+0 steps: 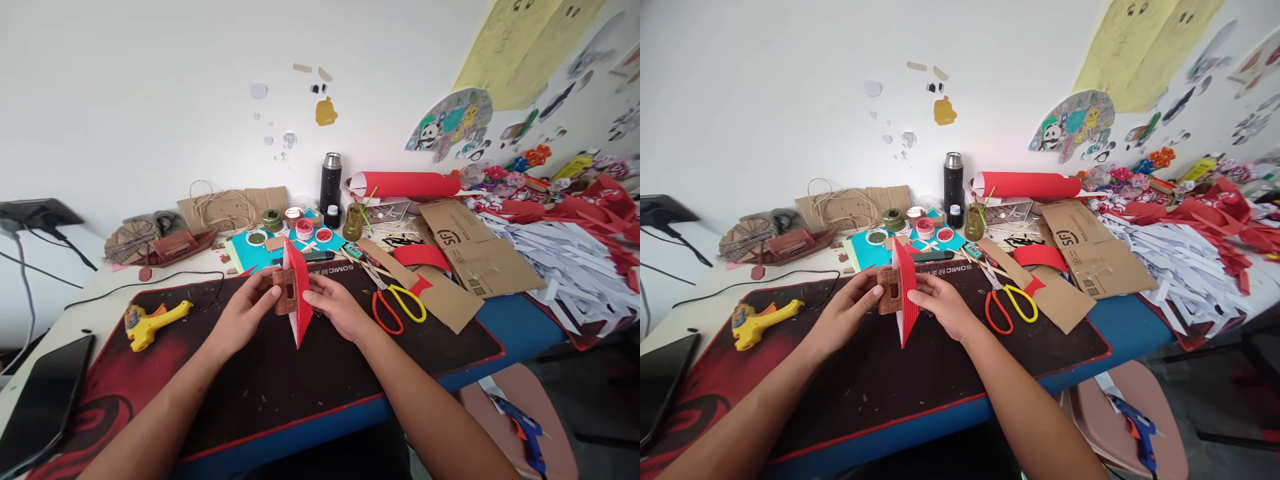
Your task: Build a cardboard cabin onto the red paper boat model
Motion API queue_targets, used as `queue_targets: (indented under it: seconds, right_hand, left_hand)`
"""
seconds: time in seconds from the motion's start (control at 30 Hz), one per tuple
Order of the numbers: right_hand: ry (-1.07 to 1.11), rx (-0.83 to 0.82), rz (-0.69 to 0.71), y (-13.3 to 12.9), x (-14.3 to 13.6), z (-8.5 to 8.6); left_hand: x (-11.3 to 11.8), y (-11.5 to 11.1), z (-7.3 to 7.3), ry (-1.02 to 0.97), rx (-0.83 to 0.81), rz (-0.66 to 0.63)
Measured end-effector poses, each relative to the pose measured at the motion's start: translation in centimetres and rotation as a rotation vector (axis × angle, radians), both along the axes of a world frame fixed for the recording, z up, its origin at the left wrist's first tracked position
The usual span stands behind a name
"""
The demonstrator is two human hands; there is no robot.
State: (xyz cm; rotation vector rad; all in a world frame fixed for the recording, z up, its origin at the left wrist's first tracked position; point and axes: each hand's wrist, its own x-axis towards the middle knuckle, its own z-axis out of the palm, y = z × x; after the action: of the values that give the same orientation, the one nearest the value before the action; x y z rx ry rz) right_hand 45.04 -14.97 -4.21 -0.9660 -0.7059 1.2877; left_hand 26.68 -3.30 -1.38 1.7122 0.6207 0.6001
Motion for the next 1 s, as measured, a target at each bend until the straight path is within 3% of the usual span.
queue_targets:
  seconds: [0.4,1.0]
  right_hand:
    - [-0.034,-0.003,0.025,0.16,-0.59,0.04]
    - [-0.017,-0.011,0.03,0.22,-0.73,-0.51]
  left_hand:
    - [-0.07,-0.93,-0.16,0.093,0.178,-0.065]
    - [0.26,-0.65,-0.61,0.026,0.031,-0.055]
